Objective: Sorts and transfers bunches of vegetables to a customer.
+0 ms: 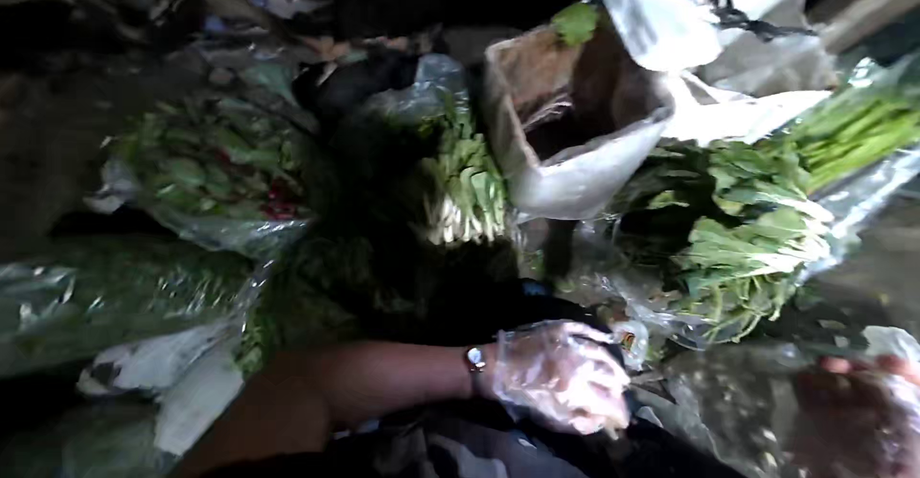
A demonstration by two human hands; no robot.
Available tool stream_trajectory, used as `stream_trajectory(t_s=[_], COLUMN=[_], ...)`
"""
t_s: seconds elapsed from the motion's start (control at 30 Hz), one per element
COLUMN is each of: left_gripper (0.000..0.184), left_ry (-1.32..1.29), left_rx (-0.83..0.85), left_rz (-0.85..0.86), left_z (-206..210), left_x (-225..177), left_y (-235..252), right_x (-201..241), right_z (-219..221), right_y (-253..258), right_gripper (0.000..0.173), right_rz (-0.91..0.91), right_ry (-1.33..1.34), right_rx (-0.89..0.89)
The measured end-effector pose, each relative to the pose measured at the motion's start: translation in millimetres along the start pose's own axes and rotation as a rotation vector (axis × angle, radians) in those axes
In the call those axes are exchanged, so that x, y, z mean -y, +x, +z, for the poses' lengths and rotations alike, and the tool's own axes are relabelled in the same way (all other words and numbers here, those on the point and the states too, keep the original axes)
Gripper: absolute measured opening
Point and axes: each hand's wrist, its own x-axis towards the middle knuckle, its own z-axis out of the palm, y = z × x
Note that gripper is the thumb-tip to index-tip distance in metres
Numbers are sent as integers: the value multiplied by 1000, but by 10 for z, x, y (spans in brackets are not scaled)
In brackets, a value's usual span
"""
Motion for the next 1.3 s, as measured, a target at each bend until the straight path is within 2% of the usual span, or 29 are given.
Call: stream_trajectory(t_s=[0.07,0.13,0.23,0.33,0.47,0.63,0.67,0.7,0.8,0.87,0.93,1.0,1.1,1.13,1.17,1.23,1.27,1.3], left_gripper=[16,24,43,63,80,76,74,70,48,42,48,51,59,64,66,63,60,58], left_ry=[50,34,-20,-65,-280,-437,-440,-425,-290,-33,183,332,292,239,169,62,28,-9], left_rx=[-144,-194,-148,-56,-43,38,-12,-153,-733,-972,-1135,-1327,-1572,-1560,-1481,-1218,-1112,-1102], left_rz=[-56,-156,-314,-436,-634,-900,-974,-1037,-1297,-1520,-1731,-1825,-1940,-1999,-2061,-2156,-2173,-2172], left_z=[102,151,112,7,-114,-330,-337,-312,-360,-567,-872,-988,-968,-936,-893,-784,-700,-633], left_x=[-44,-85,-149,-204,-188,-73,-39,-4,42,-114,-445,-598,-625,-637,-642,-558,-501,-480], left_y=[-51,-91,-142,-306,-707,-1378,-1552,-1753,-2427,-2969,-3442,-4061,-4888,-5062,-5183,-5324,-5334,-5275], right_x=[-79,-165,-184,-321,-386,-431,-411,-379,-396,-469,-514,-631,-1084,-1305,-1531,-1915,-2012,-2060], right_z=[2,52,288,358,537,938,1053,1180,1620,2097,2696,3277,3778,3821,3818,3724,3688,3639], right_y=[33,41,-46,-58,-128,-75,-39,16,253,313,225,-13,-440,-589,-728,-970,-1081,-1206], right_gripper=[27,21,13,15,21,29,29,31,39,44,41,37,38,40,41,39,40,39], right_rz=[39,88,195,311,380,358,324,283,120,86,164,240,430,468,458,179,93,100], right_ry=[-61,-165,-364,-495,-655,-814,-833,-851,-924,-994,-1038,-1036,-939,-922,-950,-1177,-1333,-1425], right_rx=[4,-13,-63,-25,90,365,457,554,853,1011,1129,1159,1212,1230,1280,1539,1670,1726])
